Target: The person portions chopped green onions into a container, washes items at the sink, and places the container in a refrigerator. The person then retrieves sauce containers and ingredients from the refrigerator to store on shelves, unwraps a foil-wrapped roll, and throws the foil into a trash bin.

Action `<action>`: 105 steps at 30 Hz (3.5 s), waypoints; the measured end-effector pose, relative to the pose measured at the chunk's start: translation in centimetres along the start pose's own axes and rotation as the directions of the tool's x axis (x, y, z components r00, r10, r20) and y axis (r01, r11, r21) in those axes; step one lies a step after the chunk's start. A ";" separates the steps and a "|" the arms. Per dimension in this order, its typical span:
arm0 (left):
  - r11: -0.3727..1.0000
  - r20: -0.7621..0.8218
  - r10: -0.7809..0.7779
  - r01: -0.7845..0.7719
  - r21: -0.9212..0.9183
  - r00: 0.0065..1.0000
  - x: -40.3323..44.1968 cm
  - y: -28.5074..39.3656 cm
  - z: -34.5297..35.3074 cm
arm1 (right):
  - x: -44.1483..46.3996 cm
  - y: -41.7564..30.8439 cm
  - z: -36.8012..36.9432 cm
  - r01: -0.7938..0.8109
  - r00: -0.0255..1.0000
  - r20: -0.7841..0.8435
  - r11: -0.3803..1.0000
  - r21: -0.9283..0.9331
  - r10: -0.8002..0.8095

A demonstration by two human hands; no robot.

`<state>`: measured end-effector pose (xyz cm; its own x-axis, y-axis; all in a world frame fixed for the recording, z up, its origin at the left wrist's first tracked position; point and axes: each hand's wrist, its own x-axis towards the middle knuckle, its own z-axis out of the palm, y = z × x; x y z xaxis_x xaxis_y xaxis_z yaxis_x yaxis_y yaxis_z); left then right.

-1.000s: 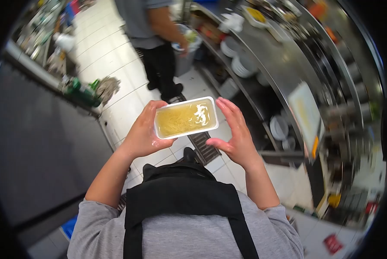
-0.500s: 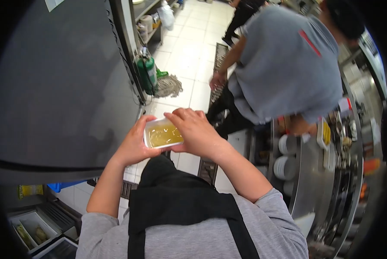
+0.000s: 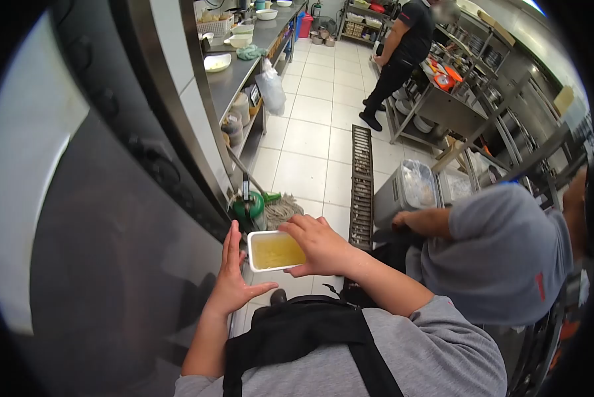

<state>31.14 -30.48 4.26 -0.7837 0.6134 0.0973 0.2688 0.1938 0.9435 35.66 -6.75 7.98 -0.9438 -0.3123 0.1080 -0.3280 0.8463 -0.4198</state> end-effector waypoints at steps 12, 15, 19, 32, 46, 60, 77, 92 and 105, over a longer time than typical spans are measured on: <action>0.994 -0.354 -0.027 0.062 0.089 0.935 27.8 -4.5 1.5 | 19.0 26.6 -13.4 -0.155 0.988 -0.033 0.987 -0.042 0.154; 0.973 -0.382 -0.149 0.204 0.107 0.912 34.8 -6.4 3.0 | 24.4 34.5 -17.5 -0.099 0.993 -0.062 0.994 -0.042 0.097; 0.918 -0.324 -0.119 0.228 0.323 0.938 42.4 -10.1 3.9 | 32.0 43.1 -22.6 -0.111 0.994 -0.019 0.992 -0.054 0.110; 0.833 -0.494 0.141 0.167 0.528 0.858 88.8 -24.0 -3.5 | 58.2 70.1 -32.9 -0.157 0.974 -0.174 0.987 -0.039 0.148; 0.398 -0.642 0.049 0.575 0.715 0.765 117.6 -33.8 -10.7 | 80.9 96.2 -40.5 -0.140 0.986 -0.098 0.989 -0.047 0.135; 0.352 -0.791 0.024 0.735 0.579 0.612 122.0 -31.3 -7.3 | 107.3 112.6 -42.1 0.101 0.993 0.069 0.983 -0.155 -0.091; -0.272 -0.937 -0.210 0.937 -0.219 -0.280 130.7 -30.3 -4.4 | 147.6 115.0 -38.6 0.347 0.918 -0.105 0.903 -0.253 -0.383; -0.241 -0.785 0.204 0.747 -0.619 -0.585 141.0 -36.7 -5.6 | 173.5 119.9 -29.8 0.308 0.933 -0.031 0.840 -0.446 -0.358; -0.289 -0.773 0.193 0.718 -0.634 -0.605 141.4 -36.5 -6.2 | 176.3 122.7 -24.5 0.156 0.988 0.093 0.877 -0.455 -0.127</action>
<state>-92.98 44.41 -14.40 0.0932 -0.9251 0.3682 -0.9949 -0.1010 -0.0021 -171.98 52.61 -2.40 -0.8867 -0.4560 0.0760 -0.4526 0.8898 0.0583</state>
